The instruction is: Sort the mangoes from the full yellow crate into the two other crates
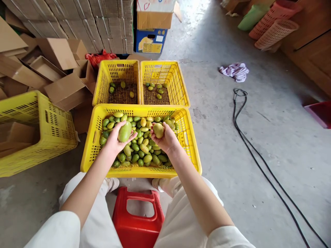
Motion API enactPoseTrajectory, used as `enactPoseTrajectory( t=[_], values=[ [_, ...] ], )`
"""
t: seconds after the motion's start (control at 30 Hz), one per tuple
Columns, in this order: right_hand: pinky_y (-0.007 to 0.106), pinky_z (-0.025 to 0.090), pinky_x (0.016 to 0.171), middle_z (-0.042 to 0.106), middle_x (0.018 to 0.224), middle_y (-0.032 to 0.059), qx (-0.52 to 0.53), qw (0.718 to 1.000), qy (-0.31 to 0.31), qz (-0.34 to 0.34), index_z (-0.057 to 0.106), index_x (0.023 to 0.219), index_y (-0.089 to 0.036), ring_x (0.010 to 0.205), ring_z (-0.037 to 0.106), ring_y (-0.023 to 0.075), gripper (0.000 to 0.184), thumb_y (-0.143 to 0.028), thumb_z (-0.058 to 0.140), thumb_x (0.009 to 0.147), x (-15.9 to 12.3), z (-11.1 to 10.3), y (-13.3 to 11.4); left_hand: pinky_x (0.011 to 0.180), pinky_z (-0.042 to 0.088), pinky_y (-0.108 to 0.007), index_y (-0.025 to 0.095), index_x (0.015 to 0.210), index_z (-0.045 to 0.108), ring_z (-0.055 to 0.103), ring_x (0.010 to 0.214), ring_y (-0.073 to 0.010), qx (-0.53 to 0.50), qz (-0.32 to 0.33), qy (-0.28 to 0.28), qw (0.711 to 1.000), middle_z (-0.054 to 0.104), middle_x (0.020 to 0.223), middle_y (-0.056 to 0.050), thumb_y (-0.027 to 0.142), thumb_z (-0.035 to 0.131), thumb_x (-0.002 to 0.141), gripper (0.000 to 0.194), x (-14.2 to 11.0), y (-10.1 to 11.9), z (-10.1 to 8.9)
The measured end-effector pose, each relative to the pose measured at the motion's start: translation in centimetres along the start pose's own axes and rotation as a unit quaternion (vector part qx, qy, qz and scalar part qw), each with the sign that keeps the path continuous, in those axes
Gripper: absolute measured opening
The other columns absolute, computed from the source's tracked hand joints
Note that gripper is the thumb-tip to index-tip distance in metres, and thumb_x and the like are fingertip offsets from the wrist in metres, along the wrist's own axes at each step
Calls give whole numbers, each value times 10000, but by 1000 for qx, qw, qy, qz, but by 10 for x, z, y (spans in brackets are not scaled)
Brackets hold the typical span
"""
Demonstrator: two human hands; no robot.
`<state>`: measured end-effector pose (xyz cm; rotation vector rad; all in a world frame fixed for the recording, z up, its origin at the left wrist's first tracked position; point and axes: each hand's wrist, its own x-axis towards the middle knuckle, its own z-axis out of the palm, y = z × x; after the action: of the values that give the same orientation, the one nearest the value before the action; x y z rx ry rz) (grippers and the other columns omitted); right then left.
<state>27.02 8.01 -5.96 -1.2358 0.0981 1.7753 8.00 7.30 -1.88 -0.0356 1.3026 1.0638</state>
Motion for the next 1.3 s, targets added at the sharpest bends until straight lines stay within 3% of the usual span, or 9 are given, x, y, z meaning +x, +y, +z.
enactPoseTrajectory(
  t=[0.13, 0.3, 0.5, 0.6, 0.8, 0.9, 1.0, 1.2, 1.3],
  values=[
    [197, 553, 559, 677, 750, 3, -6, 1000, -11, -4, 670, 987, -229, 646, 647, 142, 162, -358, 639, 1080, -9, 5, -6, 763, 724, -346, 192, 968, 698, 679, 635, -148, 6, -1, -12, 1000, 706, 771, -23, 311, 644, 1015, 139, 0, 2, 0],
    [196, 570, 619, 699, 771, -4, -35, 999, 15, -11, 627, 931, -238, 700, 679, 137, 121, -252, 699, 1028, -15, 11, -5, 648, 642, -258, 176, 931, 710, 617, 553, -133, 48, -17, 9, 999, 702, 719, -59, 392, 475, 1096, 359, -1, 4, 0],
    [162, 358, 447, 713, 754, 22, -66, 997, 18, -18, 601, 884, -231, 585, 538, 118, 326, -383, 498, 1153, -17, 15, -5, 691, 649, -296, 180, 1057, 735, 585, 535, -131, 61, -28, -4, 998, 780, 860, -85, 341, 455, 1103, 327, 1, 6, 1],
    [157, 331, 416, 722, 761, 33, -46, 999, -7, -20, 591, 880, -230, 550, 450, 114, 328, -380, 491, 1155, -15, 14, -6, 690, 655, -290, 177, 1003, 720, 571, 521, -127, 39, -17, 7, 999, 710, 754, -41, 339, 457, 1120, 330, -2, 8, 3],
    [169, 457, 433, 700, 820, 31, 12, 1000, -22, 1, 639, 988, -240, 585, 579, 130, 200, -319, 556, 1151, -9, 9, -6, 704, 676, -275, 176, 888, 696, 674, 627, -134, 36, -8, -6, 999, 670, 734, -13, 349, 672, 1075, 257, -5, 9, 2],
    [188, 505, 464, 706, 815, 29, 22, 1000, 3, 9, 669, 1025, -237, 625, 647, 150, 262, -303, 471, 1183, -12, 12, -6, 635, 637, -235, 179, 896, 720, 668, 641, -121, 70, 18, 0, 997, 723, 796, -12, 245, 835, 951, 144, -3, 6, -2],
    [206, 522, 511, 698, 771, 32, -3, 1000, 4, 17, 699, 1025, -214, 608, 629, 145, 371, -379, 419, 1205, -18, 16, -7, 554, 560, -179, 160, 895, 752, 657, 624, -107, 101, 25, -15, 994, 760, 817, -48, 269, 818, 968, 147, -1, 5, -3],
    [235, 498, 597, 708, 751, -24, -70, 997, -30, -29, 676, 927, -249, 637, 626, 139, 300, -509, 800, 1008, -20, 12, -7, 529, 534, -179, 162, 881, 749, 679, 609, -123, 114, 30, 5, 993, 750, 779, -51, 361, 758, 994, 229, 2, 6, -2],
    [233, 479, 617, 719, 758, -36, -105, 991, -44, -63, 647, 895, -259, 671, 628, 141, 360, -552, 850, 949, -19, 11, -6, 494, 506, -175, 177, 858, 741, 650, 579, -121, 116, 18, 8, 993, 716, 736, -36, 409, 728, 1001, 273, 3, 7, -2]
  ],
)
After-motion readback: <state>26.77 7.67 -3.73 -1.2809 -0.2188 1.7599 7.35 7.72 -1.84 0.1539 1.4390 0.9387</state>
